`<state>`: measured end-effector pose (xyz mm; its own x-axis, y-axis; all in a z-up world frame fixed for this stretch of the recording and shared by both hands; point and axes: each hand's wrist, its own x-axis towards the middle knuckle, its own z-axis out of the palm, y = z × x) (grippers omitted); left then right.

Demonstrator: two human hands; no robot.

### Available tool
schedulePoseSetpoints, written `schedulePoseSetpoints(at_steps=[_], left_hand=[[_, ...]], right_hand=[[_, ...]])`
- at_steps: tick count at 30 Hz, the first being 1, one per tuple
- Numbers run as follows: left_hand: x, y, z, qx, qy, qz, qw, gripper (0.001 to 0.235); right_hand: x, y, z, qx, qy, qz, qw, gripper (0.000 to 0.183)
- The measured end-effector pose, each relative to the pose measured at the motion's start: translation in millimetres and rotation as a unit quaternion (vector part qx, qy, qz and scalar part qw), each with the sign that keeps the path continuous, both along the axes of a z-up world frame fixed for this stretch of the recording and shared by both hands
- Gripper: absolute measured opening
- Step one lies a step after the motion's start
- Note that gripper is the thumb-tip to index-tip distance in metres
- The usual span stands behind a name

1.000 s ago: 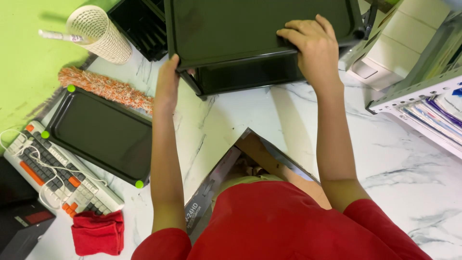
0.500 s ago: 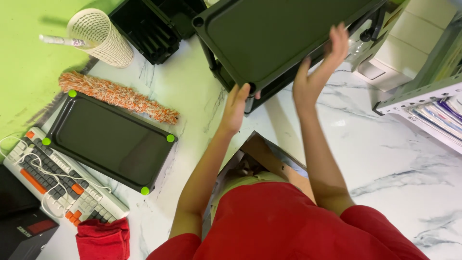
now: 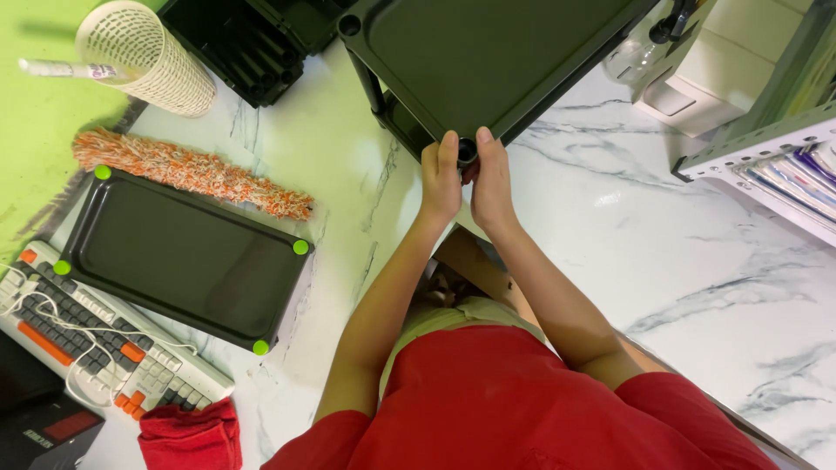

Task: The person assembles a black plastic rolling cart on a work counter, fitting trays together, inserting the leg posts into the tray corners, and pressing the corner caps into place. They then dust the assembled cart with a long orange duster and fold a red cloth.

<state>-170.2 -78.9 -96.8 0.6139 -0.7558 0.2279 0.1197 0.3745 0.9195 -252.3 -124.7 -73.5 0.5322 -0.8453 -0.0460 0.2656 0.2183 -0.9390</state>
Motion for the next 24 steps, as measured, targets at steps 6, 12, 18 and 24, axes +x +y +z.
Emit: schedulePoseSetpoints(at_steps=[6,12,18,24], left_hand=[[-9,0,13,0.005,0.01,0.053,0.999,0.047],[-11,-3,10,-0.02,-0.025,0.082,0.996,0.048],[-4,2,6,-0.011,-0.022,0.057,0.998,0.051],[20,21,40,-0.01,0.075,-0.043,0.996,0.05]], right_hand=[[2,13,28,0.008,-0.057,-0.001,0.998,0.035],[1,9,14,-0.02,-0.124,0.002,0.992,0.033],[-7,1,0,-0.038,-0.034,-0.005,0.999,0.037],[-34,-11,54,-0.206,0.115,0.034,0.971,0.056]])
